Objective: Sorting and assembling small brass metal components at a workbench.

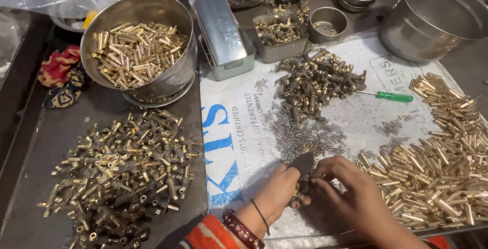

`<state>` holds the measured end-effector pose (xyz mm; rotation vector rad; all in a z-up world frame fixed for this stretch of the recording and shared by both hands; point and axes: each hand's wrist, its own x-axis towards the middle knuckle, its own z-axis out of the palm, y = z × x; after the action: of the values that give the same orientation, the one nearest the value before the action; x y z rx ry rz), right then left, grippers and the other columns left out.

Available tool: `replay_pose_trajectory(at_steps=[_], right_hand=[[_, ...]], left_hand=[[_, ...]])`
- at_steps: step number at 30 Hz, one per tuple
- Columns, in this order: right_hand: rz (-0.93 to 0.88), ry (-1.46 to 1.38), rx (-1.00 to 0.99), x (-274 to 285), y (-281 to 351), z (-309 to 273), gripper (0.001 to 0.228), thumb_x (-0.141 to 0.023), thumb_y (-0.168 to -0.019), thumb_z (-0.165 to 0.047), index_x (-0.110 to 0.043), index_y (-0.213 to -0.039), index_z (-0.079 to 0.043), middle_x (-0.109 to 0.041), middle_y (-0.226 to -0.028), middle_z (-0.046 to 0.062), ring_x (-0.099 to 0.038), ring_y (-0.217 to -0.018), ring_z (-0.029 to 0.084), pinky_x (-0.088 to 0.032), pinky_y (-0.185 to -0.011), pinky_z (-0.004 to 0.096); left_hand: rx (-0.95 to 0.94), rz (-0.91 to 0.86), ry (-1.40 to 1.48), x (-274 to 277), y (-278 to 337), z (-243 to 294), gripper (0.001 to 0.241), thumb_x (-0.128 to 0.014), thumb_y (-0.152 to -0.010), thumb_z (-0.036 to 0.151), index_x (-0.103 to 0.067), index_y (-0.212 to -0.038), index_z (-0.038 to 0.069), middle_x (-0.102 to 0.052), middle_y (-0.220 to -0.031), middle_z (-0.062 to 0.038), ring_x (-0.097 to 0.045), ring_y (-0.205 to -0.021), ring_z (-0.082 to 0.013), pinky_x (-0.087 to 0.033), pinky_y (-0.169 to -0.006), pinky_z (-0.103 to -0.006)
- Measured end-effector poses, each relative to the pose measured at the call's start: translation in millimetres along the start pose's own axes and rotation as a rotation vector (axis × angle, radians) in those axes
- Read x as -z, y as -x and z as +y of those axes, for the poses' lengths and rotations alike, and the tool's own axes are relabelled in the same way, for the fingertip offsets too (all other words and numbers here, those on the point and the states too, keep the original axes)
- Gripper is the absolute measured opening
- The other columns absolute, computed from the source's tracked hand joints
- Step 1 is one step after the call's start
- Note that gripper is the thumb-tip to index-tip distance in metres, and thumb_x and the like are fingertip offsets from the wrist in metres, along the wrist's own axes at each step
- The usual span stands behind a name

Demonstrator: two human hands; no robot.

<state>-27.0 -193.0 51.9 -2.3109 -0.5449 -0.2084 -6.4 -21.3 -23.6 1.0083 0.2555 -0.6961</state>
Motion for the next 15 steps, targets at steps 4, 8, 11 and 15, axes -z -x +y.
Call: replay_pose_trajectory(at_steps=[4,8,11,15], right_hand=[[-0.125,-0.143,-0.198,3.0,-6.4,11.1,0.019,-0.081,-0.074,-0.006,-0.074,-0.091,-0.005,-0.072,-0.093,0.004,-0.072,-0.09,0.019,-0.062,-0.08,0.031],[-0.226,-0.469,-0.655,35.8,-71.9,36.5,0.009,-0.076,-0.081,-0.003,-0.073,-0.09,-0.002,-0.077,-0.092,0.014,-0.08,-0.087,0.026,-0.063,-0.082,0.036],[0.032,-0.293,-0.488,23.1,-108.2,54.6,0.016,-0.073,-0.089,-0.011,-0.075,-0.105,-0.008,-0.079,-0.102,0.009,-0.076,-0.092,0.023,-0.061,-0.083,0.033],[0.089,0.331,-0.225,-13.1,-122.4,87.2,0.028,-0.079,-0.083,-0.018,-0.076,-0.111,-0.012,-0.071,-0.108,0.011,-0.071,-0.088,0.031,-0.057,-0.077,0.039]], left_hand=[[0.041,0.056,-0.039,-7.9,10.3,6.8,0.025,-0.047,-0.101,0.025,-0.065,-0.105,0.008,-0.065,-0.072,-0.002,-0.061,-0.049,-0.012,-0.035,-0.036,-0.0229],[-0.078,-0.147,-0.033,-15.5,25.0,16.2,0.052,-0.046,-0.112,0.047,-0.069,-0.095,0.004,-0.07,-0.077,-0.002,-0.061,-0.052,-0.0079,-0.035,-0.04,-0.019],[-0.116,-0.138,-0.138,-14.0,21.8,13.0,0.031,-0.055,-0.104,0.032,-0.072,-0.095,0.006,-0.067,-0.073,-0.009,-0.062,-0.055,-0.0098,-0.034,-0.042,-0.0226],[-0.043,-0.063,-0.154,-14.6,25.2,23.5,0.032,-0.052,-0.101,0.029,-0.071,-0.093,0.005,-0.071,-0.079,-0.002,-0.065,-0.067,-0.0055,-0.039,-0.048,-0.0225]])
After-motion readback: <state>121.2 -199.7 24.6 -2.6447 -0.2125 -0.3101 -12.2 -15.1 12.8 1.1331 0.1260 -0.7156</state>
